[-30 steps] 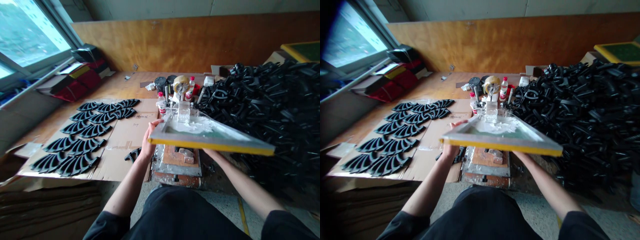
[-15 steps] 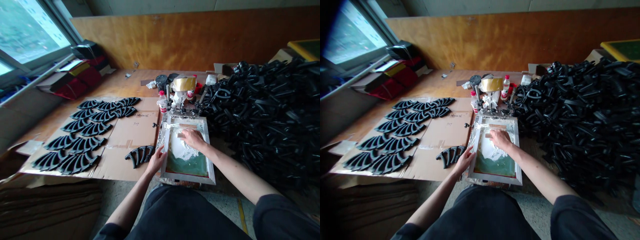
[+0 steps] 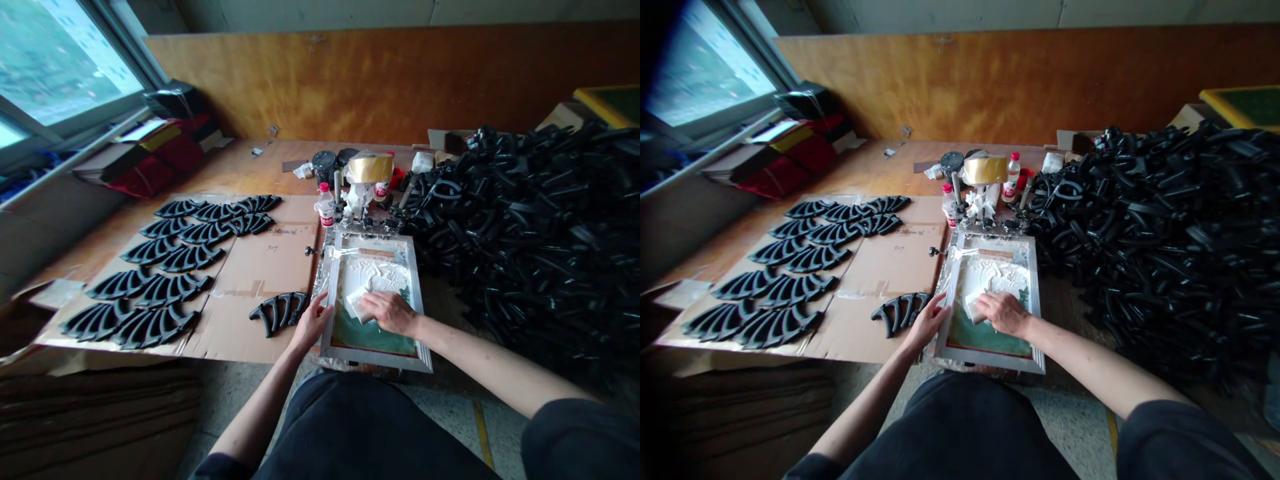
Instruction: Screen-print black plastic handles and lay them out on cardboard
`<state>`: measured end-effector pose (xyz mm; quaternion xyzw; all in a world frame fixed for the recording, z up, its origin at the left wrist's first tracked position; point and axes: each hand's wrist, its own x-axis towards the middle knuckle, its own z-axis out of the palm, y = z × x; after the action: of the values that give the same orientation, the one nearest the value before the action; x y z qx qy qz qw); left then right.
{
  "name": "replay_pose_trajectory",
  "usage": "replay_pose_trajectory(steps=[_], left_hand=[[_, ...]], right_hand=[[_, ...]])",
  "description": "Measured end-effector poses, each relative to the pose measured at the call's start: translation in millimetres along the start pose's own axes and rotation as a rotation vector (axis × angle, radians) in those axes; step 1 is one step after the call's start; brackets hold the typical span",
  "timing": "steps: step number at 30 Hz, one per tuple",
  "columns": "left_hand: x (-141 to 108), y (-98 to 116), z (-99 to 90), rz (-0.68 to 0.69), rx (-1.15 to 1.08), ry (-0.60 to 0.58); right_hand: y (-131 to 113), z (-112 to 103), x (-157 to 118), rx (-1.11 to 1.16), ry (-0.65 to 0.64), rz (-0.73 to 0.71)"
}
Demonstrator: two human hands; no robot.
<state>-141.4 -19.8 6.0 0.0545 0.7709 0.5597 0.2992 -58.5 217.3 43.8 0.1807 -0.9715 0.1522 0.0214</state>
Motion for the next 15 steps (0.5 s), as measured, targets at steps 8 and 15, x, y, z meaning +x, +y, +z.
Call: replay_pose_trajectory(steps=[8, 15], left_hand=[[-6.6, 17.1, -10.7, 0.027, -0.049, -0.107], [-13.7, 103.0, -23.5, 0.167, -0.292, -0.049]], right_hand=[[17.5, -37.5, 48.3, 0.043, 0.166, 0.261], [118.2, -103.0, 21.6, 0.188, 0.61, 0.697]])
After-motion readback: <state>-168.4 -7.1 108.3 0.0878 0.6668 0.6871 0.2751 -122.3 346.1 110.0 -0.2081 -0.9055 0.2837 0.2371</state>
